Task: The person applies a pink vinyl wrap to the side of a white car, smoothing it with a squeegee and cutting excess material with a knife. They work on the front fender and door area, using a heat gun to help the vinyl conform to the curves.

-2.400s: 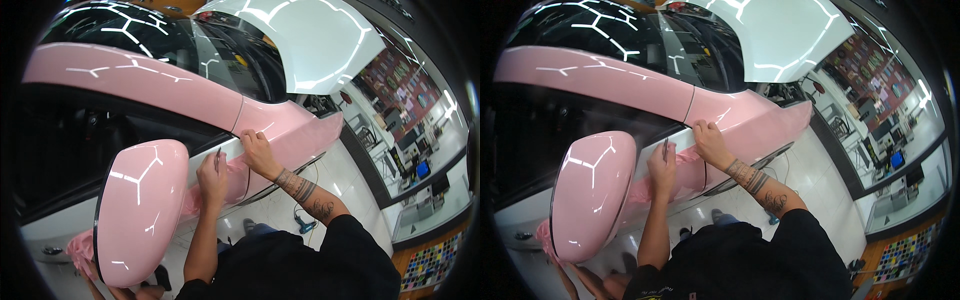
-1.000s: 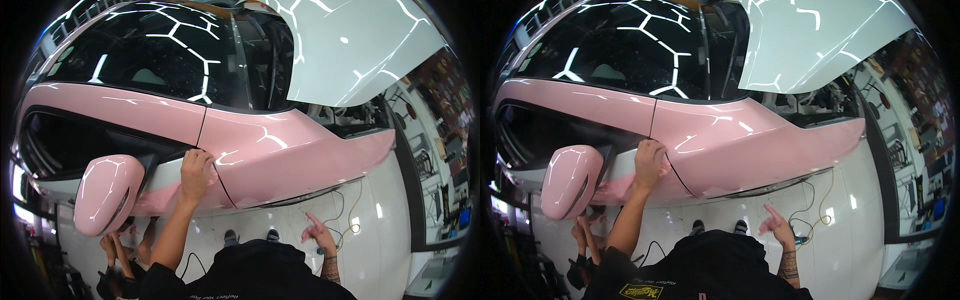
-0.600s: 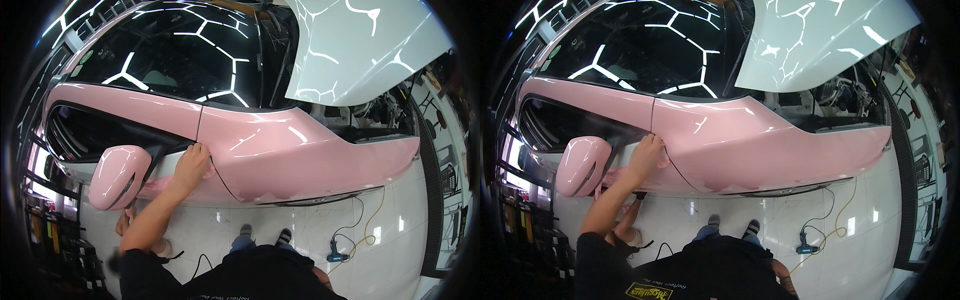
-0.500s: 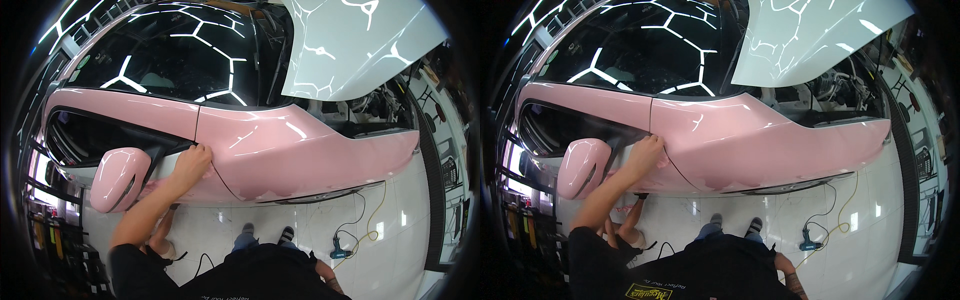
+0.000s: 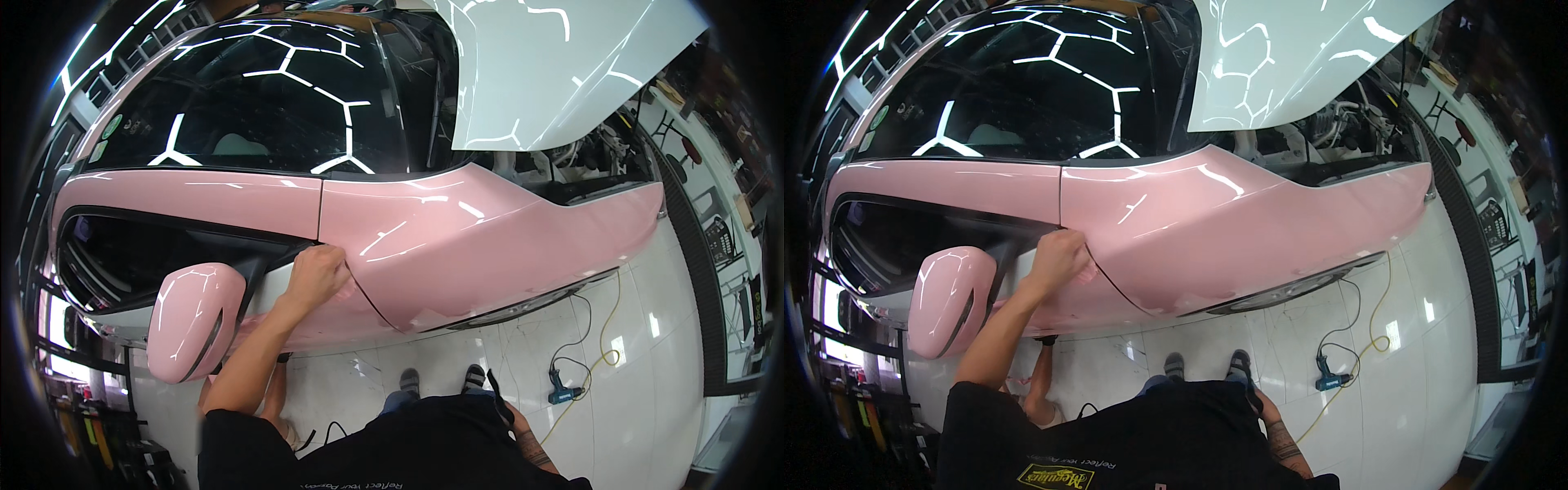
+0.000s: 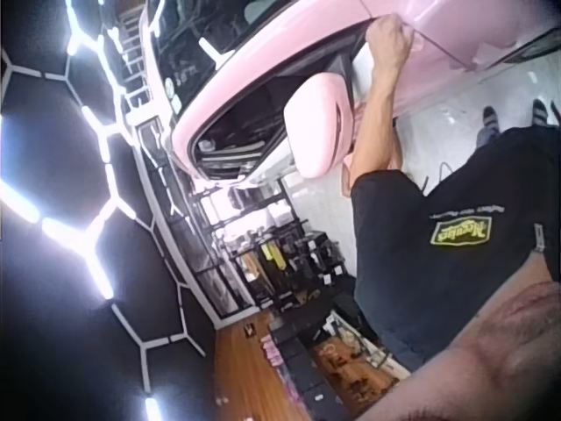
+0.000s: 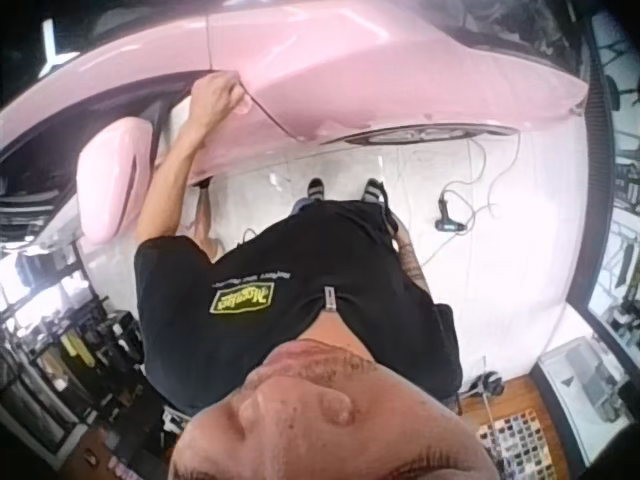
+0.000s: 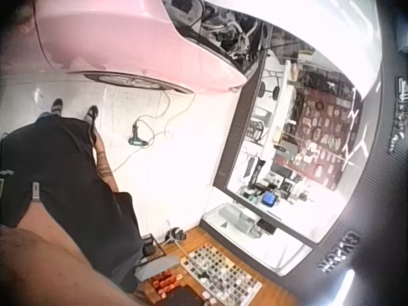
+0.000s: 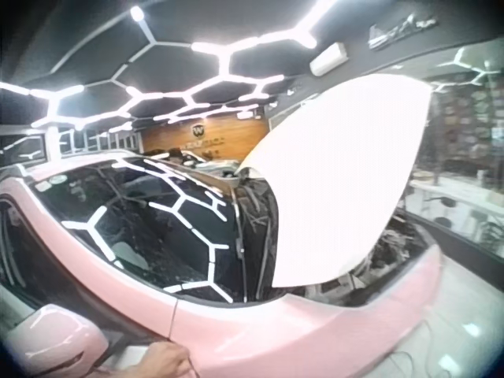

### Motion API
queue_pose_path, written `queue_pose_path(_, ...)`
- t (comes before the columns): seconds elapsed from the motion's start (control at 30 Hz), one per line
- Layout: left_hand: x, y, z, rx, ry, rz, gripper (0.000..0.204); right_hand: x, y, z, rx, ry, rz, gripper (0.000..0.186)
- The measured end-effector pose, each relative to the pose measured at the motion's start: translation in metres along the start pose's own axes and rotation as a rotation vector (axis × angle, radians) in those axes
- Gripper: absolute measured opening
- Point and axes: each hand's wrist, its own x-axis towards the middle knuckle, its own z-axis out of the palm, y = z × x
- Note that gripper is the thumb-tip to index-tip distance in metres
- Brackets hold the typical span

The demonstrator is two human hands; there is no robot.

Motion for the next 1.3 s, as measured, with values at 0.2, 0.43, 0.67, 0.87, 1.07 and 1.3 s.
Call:
queue_pose_path(0.2,-0.014,-0.007,0.003,-0.061,-0.016,-0.018,0.015,0.016,-0.006,0.015,0.093,-0.125,0.38,0.052)
queue_pose_path(0.43,-0.032,-0.005,0.008,-0.31,0.006,-0.099,0.021,0.02,-0.053,0.02,-0.68,-0.232,0.361,0.032)
queue_pose_path(0.67,-0.061,0.011,0.005,-0.263,0.004,-0.102,0.017,0.089,-0.126,0.02,-0.708,0.382,-0.003,0.014)
queue_pose_path(0.87,-0.082,0.022,0.013,-0.298,0.101,-0.132,0.013,0.222,-0.287,0.111,-0.107,0.146,-0.367,0.017)
queue_pose_path(1.07,-0.119,0.026,0.035,-0.39,0.032,-0.176,0.009,0.264,-0.353,0.167,-0.095,0.227,-0.209,0.026)
queue_pose_path(1.3,-0.147,0.013,0.055,-0.561,0.133,-0.305,0.018,0.264,-0.337,0.183,-0.109,0.528,-0.419,0.012)
